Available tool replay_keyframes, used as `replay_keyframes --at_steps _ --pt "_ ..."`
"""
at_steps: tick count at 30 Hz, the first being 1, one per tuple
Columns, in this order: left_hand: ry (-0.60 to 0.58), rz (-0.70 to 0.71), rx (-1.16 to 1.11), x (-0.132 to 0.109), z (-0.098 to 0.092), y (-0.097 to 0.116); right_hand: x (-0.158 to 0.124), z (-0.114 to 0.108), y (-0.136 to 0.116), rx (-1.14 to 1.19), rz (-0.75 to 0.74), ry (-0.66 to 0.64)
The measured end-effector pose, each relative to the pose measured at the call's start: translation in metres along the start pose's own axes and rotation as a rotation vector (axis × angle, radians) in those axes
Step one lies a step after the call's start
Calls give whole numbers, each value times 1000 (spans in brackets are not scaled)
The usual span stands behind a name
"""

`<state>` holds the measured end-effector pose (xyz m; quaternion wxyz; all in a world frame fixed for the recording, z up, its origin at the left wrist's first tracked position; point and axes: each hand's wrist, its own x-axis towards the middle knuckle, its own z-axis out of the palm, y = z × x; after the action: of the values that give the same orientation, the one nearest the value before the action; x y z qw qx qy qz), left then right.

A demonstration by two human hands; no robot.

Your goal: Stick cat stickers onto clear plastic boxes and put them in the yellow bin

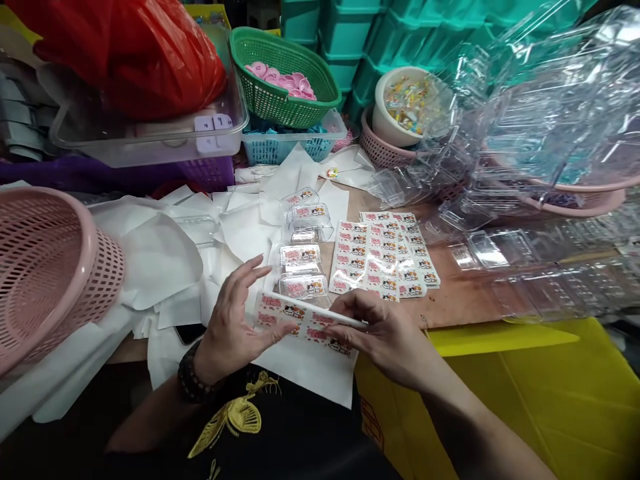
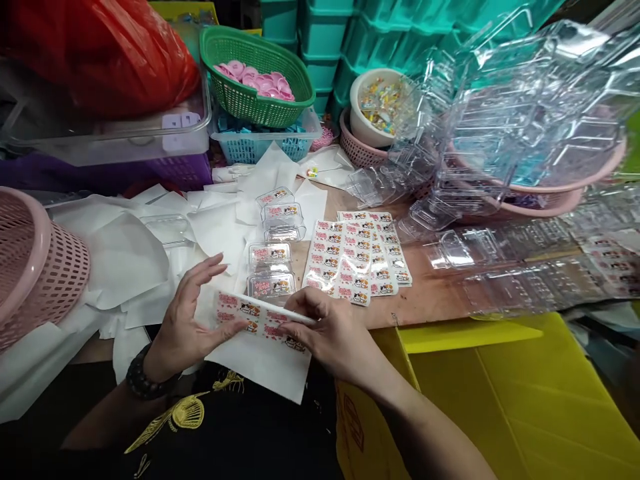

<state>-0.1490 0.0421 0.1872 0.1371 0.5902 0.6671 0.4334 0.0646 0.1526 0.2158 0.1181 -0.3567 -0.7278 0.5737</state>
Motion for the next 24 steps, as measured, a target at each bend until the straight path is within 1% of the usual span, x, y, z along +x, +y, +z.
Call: replay_keyframes --at_steps 1,3,5,7,9,11,13,14,17,20,22,23,24 --pt "-9 70 66 0 0 5 -3 1 -1 -30 -16 -17" --pt "-126 169 126 0 1 14 -9 3 -2 -73 -55 -65" --pt "-260 188 101 -1 4 19 -15 3 -2 -98 -106 -91" --pt "-346 144 34 -3 7 20 -22 3 2 -115 -183 -39" --pt "-413 67 -21 -6 8 20 -29 5 7 -138 -257 46" --pt "-500 -31 -53 -10 9 20 -35 6 13 -167 -296 106" --pt "-619 -181 -100 -12 8 20 -41 8 20 -245 -336 136" --pt "-678 -273 -146 -13 8 19 -43 9 24 -303 -387 150" --pt "-863 -525 -370 -13 11 10 -54 11 39 -499 -636 205" --pt "-1052 -677 -588 -16 17 -7 -69 15 54 -597 -805 275" --pt "-1112 -736 -662 -20 20 -16 -76 17 59 -586 -868 338" --pt "-1111 -747 -680 -23 20 -18 -77 17 60 -527 -883 392" --pt "-1082 -727 -676 -26 19 -19 -75 17 61 -424 -859 464"
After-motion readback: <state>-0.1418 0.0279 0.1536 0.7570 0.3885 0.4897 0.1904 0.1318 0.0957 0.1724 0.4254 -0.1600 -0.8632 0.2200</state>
